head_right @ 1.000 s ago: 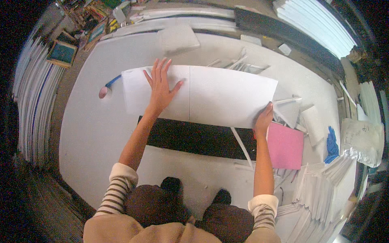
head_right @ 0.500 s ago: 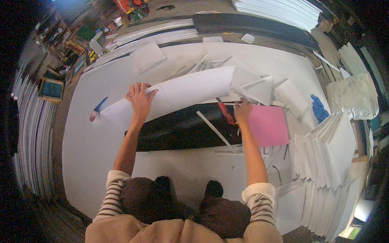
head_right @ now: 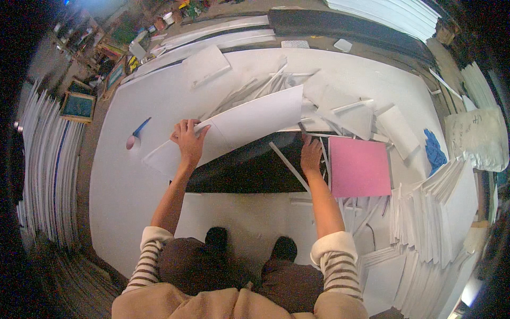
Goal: The person trims the edges of white foam boards using a utility knife on a large workbench. They repeatedly pick up boards, align them, cut along the edges, and stack the trimmed pieces. The workspace contains stacks of foam boards and trimmings.
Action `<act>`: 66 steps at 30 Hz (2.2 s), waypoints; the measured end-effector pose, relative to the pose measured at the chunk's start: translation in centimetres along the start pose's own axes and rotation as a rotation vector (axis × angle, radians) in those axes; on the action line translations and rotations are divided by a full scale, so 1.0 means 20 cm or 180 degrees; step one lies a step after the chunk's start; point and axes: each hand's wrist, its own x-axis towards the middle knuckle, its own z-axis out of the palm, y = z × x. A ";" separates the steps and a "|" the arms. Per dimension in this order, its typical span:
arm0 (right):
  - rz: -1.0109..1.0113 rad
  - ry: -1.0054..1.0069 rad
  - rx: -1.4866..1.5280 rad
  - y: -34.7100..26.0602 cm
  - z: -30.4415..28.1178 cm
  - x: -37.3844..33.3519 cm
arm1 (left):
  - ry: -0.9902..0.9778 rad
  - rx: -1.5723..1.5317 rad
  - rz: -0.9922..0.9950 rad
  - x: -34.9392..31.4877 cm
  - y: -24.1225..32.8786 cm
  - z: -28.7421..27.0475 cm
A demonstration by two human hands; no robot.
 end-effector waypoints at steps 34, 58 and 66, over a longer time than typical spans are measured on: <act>-0.0347 -0.0670 0.2444 -0.60 -0.90 -0.02 | -0.1644 -0.0857 0.0931 0.20 0.28 0.22; -0.0409 -0.0768 0.0801 -0.70 -0.98 0.02 | -0.0885 -0.0655 0.0828 0.14 0.29 0.26; -0.0340 -0.1036 0.1539 -0.71 -0.98 0.09 | -0.0909 -0.0689 0.0932 0.12 0.28 0.25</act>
